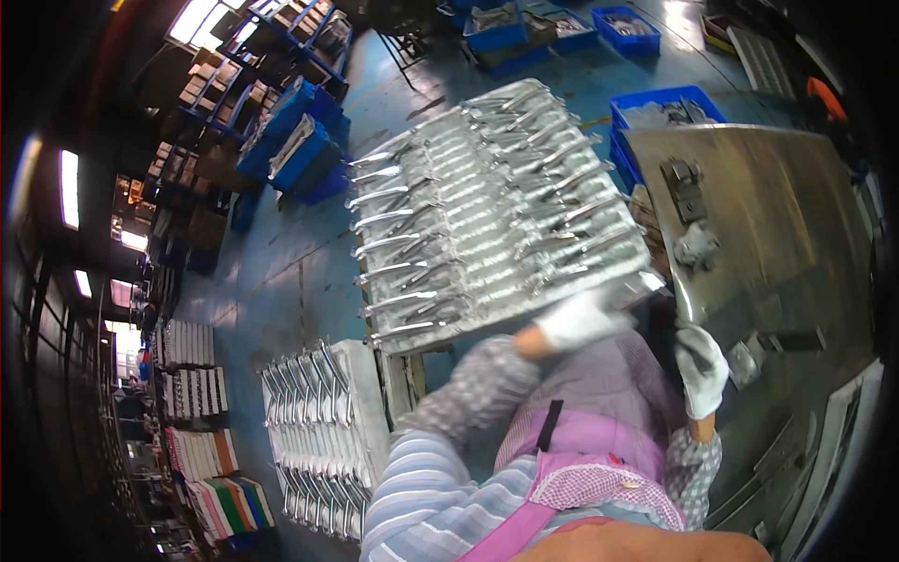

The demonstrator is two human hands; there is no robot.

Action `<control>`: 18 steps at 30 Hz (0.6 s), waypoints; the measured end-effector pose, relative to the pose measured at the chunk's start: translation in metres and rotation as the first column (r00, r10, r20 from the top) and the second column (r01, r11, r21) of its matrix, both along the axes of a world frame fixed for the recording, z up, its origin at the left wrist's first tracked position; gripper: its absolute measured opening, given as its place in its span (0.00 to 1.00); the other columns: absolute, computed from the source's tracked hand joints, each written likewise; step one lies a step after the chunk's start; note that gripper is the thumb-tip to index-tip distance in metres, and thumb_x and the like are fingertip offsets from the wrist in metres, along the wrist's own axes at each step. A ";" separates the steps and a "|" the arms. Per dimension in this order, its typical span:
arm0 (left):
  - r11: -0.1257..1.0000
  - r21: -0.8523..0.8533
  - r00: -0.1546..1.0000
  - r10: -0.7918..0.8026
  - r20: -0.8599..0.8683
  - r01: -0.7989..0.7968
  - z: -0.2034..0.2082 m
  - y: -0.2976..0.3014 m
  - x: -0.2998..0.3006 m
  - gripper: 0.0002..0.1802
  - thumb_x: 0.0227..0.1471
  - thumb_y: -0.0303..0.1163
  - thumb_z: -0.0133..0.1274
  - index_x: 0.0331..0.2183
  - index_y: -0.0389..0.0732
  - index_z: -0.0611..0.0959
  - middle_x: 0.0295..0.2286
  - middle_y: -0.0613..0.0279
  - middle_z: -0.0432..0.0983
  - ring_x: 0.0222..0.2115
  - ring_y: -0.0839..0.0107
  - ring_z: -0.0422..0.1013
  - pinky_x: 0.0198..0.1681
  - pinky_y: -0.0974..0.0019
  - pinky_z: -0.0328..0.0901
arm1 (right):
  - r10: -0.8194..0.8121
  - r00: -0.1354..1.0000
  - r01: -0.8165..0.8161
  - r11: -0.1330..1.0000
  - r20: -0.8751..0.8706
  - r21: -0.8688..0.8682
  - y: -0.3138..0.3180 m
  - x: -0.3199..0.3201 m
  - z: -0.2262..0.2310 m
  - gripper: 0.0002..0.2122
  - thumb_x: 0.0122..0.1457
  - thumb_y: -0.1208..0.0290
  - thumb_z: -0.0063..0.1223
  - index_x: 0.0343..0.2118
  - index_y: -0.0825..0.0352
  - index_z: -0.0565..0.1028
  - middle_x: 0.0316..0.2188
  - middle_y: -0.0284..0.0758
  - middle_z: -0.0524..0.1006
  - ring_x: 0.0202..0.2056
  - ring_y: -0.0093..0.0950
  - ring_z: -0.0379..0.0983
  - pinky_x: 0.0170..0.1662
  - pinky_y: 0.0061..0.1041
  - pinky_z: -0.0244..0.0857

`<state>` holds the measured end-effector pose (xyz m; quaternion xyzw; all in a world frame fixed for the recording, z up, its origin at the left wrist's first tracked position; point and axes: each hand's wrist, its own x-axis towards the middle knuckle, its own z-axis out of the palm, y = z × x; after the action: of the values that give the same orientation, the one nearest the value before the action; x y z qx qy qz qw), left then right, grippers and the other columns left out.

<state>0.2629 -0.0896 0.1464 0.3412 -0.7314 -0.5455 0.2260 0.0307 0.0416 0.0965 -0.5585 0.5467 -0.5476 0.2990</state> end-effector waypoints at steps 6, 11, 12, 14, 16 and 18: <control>0.647 -0.612 0.791 0.610 0.056 -0.455 -0.029 -0.235 0.281 0.22 0.58 0.35 0.51 0.54 0.40 0.77 0.47 0.46 0.78 0.48 0.52 0.75 0.51 0.58 0.68 | -0.080 0.944 0.157 0.962 -0.319 0.223 0.003 -0.028 -0.076 0.12 0.52 0.86 0.52 0.38 0.69 0.81 0.39 0.40 0.82 0.44 0.33 0.79 0.52 0.28 0.68; 0.791 -0.557 0.542 0.593 0.596 -0.253 -0.078 -0.327 0.368 0.20 0.57 0.35 0.54 0.51 0.42 0.80 0.46 0.38 0.76 0.49 0.43 0.72 0.52 0.56 0.67 | 0.023 0.863 0.104 0.969 -0.504 0.222 -0.014 -0.002 -0.071 0.11 0.48 0.85 0.55 0.34 0.65 0.82 0.36 0.39 0.82 0.40 0.39 0.79 0.46 0.32 0.72; 0.740 -0.631 0.461 0.655 0.599 -0.232 -0.086 -0.325 0.414 0.17 0.57 0.35 0.54 0.49 0.46 0.83 0.43 0.40 0.78 0.47 0.46 0.74 0.51 0.55 0.68 | 0.055 0.878 0.065 0.971 -0.476 0.231 -0.022 0.005 -0.073 0.10 0.48 0.84 0.56 0.33 0.64 0.82 0.35 0.39 0.82 0.39 0.39 0.79 0.45 0.32 0.72; 0.714 -0.691 0.335 0.681 0.651 -0.112 -0.113 -0.341 0.385 0.18 0.55 0.33 0.56 0.49 0.50 0.84 0.39 0.45 0.80 0.41 0.53 0.78 0.48 0.57 0.69 | 0.073 0.815 0.158 0.927 -0.575 0.341 -0.014 0.000 -0.072 0.10 0.48 0.82 0.56 0.32 0.63 0.83 0.35 0.38 0.82 0.39 0.38 0.79 0.45 0.32 0.72; 0.729 -0.680 0.355 0.658 0.664 -0.080 -0.111 -0.357 0.395 0.18 0.53 0.32 0.55 0.47 0.52 0.86 0.39 0.47 0.81 0.40 0.52 0.78 0.47 0.55 0.71 | 0.085 0.790 0.185 0.911 -0.607 0.368 -0.018 -0.006 -0.073 0.10 0.48 0.81 0.55 0.32 0.62 0.84 0.35 0.37 0.82 0.40 0.38 0.79 0.45 0.33 0.72; 0.775 -0.598 0.463 0.615 0.639 -0.204 -0.089 -0.371 0.407 0.18 0.51 0.32 0.54 0.45 0.57 0.87 0.40 0.49 0.81 0.40 0.51 0.78 0.48 0.53 0.71 | 0.168 0.763 0.173 0.878 -0.625 0.447 -0.016 -0.009 -0.072 0.10 0.49 0.79 0.55 0.33 0.61 0.84 0.36 0.36 0.82 0.40 0.38 0.79 0.45 0.34 0.72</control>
<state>0.6696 -0.4604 0.0572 0.6602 -0.7445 -0.0736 0.0660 0.0214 0.0260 0.0244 -0.6198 0.7342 -0.1686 0.2198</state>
